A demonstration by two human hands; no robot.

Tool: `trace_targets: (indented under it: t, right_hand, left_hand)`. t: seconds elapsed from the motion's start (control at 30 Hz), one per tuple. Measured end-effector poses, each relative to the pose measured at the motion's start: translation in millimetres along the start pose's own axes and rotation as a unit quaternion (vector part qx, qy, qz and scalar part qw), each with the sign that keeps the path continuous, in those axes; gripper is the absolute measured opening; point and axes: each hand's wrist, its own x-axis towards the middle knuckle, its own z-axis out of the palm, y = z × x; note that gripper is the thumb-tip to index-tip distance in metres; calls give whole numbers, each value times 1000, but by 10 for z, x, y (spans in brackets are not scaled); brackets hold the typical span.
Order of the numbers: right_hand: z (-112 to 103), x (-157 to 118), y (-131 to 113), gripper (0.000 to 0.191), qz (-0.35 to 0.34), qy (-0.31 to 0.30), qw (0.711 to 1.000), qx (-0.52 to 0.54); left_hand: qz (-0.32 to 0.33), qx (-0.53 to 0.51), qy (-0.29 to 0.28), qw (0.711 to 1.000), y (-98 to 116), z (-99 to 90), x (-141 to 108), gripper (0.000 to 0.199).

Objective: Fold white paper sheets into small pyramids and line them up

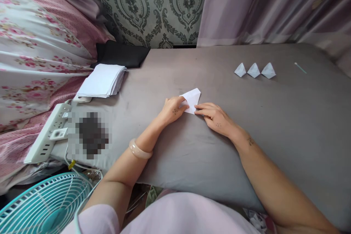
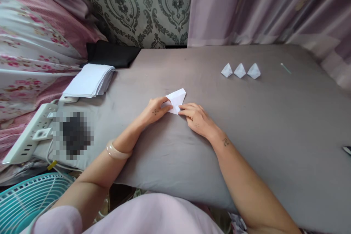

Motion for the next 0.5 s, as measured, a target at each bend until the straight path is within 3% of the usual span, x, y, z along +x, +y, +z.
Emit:
trace_targets:
  t: [0.5]
  right_hand:
    - [8,2,10,47,3,0,1000,10]
  left_hand:
    - [-57,35,32,997,32,131,-8,13]
